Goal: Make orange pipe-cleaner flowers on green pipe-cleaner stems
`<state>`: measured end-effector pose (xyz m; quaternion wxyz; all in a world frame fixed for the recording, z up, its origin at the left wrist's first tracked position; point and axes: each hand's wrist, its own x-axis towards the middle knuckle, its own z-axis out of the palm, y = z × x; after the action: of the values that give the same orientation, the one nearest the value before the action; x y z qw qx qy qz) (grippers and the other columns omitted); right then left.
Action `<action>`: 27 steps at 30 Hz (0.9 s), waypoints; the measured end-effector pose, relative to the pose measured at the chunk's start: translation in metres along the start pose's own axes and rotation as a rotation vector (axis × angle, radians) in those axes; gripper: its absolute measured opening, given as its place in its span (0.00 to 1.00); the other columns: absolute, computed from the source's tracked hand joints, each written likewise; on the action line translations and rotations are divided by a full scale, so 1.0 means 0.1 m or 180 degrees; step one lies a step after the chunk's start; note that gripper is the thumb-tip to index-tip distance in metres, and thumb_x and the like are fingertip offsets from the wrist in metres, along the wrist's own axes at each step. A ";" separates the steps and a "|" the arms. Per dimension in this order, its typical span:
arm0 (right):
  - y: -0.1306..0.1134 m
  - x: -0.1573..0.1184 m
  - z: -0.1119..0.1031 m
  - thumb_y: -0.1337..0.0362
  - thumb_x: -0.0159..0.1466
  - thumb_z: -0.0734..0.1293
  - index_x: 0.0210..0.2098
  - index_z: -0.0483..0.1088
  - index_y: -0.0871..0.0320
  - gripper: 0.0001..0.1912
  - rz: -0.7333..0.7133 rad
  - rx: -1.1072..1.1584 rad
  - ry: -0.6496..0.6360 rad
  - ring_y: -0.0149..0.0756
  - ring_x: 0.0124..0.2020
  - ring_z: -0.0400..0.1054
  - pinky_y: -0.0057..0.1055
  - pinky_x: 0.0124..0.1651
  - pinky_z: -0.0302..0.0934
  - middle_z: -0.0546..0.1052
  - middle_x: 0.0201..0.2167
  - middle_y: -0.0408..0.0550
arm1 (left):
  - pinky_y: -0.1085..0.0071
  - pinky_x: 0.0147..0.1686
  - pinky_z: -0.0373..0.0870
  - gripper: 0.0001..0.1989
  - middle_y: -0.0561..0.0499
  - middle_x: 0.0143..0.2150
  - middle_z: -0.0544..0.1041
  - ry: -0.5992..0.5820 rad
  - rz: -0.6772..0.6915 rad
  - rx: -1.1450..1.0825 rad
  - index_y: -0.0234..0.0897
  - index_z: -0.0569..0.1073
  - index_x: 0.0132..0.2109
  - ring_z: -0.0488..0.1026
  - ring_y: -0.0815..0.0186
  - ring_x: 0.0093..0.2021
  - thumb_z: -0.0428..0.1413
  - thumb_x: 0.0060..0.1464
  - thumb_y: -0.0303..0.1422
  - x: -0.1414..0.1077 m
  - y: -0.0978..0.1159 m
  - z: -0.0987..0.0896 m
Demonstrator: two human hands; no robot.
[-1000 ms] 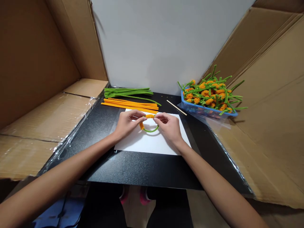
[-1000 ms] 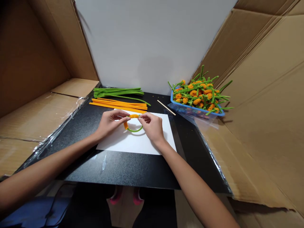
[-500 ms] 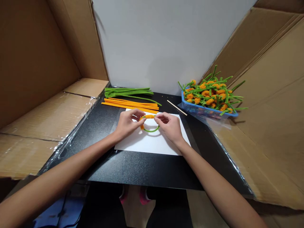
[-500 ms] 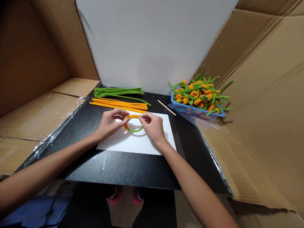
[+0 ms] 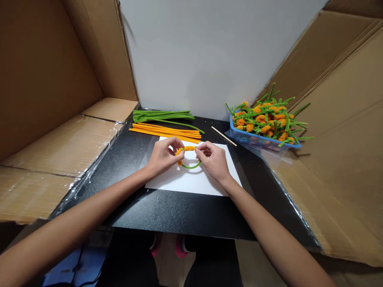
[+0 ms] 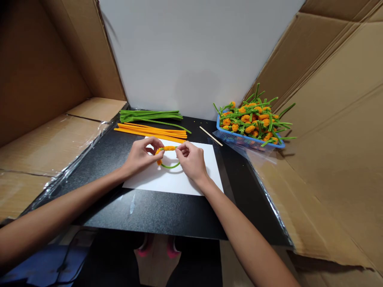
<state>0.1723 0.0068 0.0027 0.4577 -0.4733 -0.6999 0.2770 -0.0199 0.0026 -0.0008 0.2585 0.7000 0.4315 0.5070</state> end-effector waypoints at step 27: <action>0.08 0.05 -0.12 0.66 0.64 0.65 0.36 0.80 0.57 0.10 -0.0761 -0.0889 0.0047 0.39 0.34 0.75 0.32 0.37 0.65 0.82 0.36 0.50 | 0.70 0.31 0.70 0.14 0.45 0.30 0.80 0.0324 -0.1423 -0.1206 0.33 0.77 0.26 0.75 0.64 0.30 0.71 0.35 0.38 0.09 -0.17 0.01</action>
<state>0.1859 0.0141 0.0033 0.4223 -0.4477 -0.7794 0.1173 -0.0242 0.0188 -0.0107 0.4679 0.5005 0.4850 0.5434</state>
